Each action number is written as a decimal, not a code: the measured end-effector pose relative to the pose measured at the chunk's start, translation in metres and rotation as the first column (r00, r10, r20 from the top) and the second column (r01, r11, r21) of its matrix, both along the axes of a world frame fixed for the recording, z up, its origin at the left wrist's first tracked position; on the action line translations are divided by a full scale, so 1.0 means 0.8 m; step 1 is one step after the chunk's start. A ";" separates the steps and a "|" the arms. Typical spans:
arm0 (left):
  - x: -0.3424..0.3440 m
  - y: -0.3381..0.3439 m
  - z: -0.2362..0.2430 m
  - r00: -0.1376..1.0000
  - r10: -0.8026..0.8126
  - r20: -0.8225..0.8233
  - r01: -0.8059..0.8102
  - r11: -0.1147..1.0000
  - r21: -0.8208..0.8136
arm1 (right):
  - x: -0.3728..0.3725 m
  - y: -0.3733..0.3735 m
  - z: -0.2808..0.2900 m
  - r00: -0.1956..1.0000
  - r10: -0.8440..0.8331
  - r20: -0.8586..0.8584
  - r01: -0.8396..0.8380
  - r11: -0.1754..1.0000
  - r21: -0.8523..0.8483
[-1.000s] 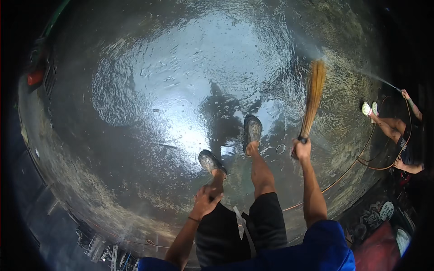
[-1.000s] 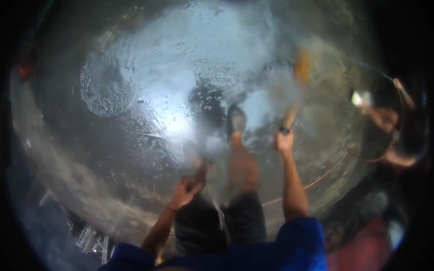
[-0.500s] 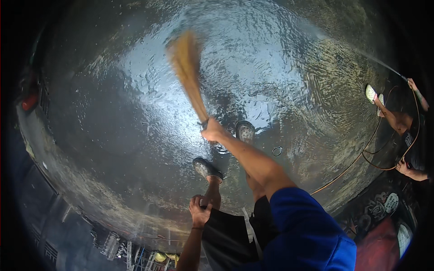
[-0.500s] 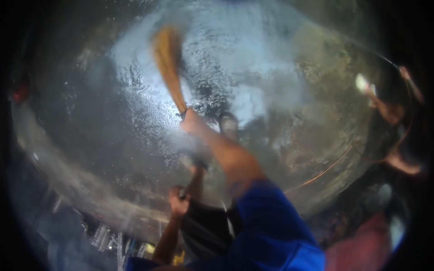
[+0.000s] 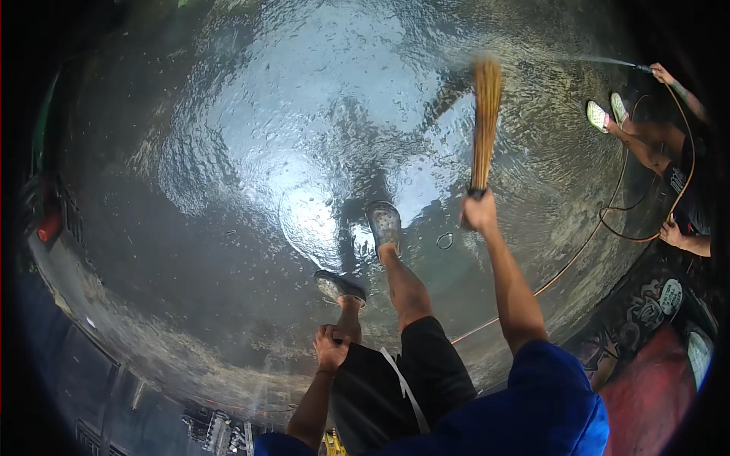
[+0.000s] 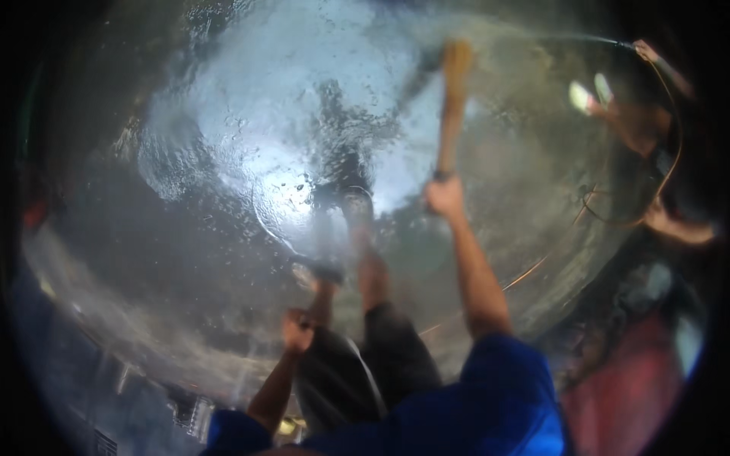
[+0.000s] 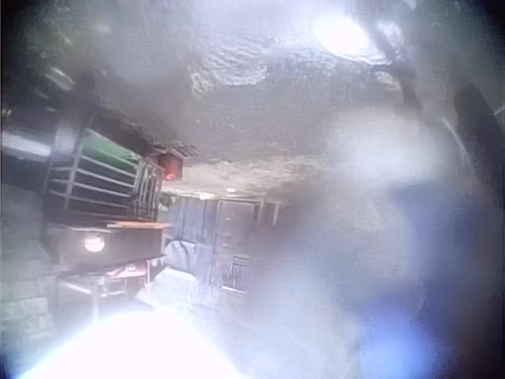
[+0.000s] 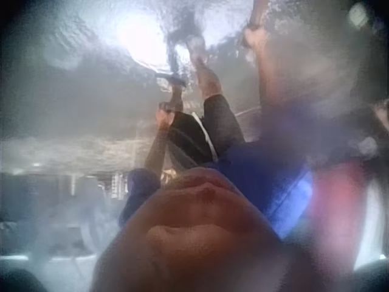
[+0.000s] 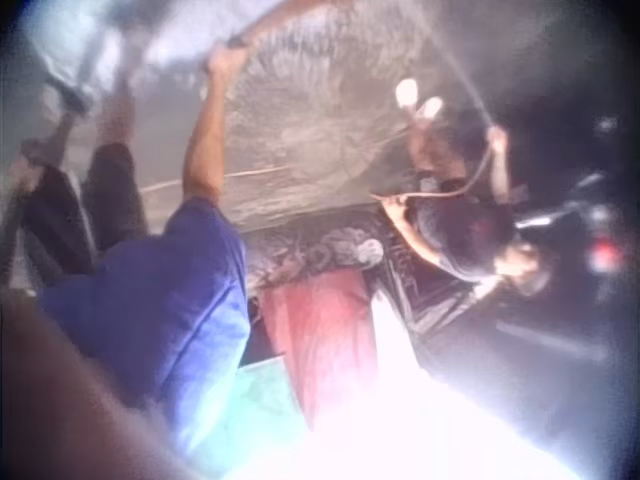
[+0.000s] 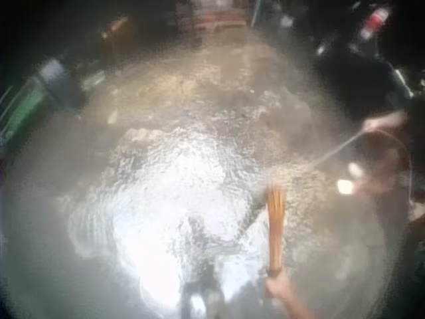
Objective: The person cleans the wet floor by pouring water from a large metal pot onto the ground and then scrubbing the concrete with a broom.
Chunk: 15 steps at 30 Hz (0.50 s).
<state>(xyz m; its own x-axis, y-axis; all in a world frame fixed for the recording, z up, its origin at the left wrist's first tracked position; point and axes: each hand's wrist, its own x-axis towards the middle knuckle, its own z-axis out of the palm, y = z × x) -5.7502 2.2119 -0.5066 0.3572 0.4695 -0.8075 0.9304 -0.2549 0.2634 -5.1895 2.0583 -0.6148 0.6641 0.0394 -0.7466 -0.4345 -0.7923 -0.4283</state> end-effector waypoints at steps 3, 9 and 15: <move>0.025 0.018 -0.007 0.995 -0.058 0.087 0.063 0.996 -0.056 | 0.060 0.059 -0.086 0.975 -0.130 -0.182 0.135 0.991 0.018; 0.031 0.023 0.010 0.998 -0.021 0.056 0.023 0.999 -0.035 | -0.123 0.205 -0.051 0.787 0.522 -0.330 -0.486 0.853 0.190; 0.006 0.017 0.030 0.998 0.066 0.006 -0.066 0.998 -0.009 | -0.042 0.117 0.083 0.898 0.294 -0.326 -0.289 0.955 0.065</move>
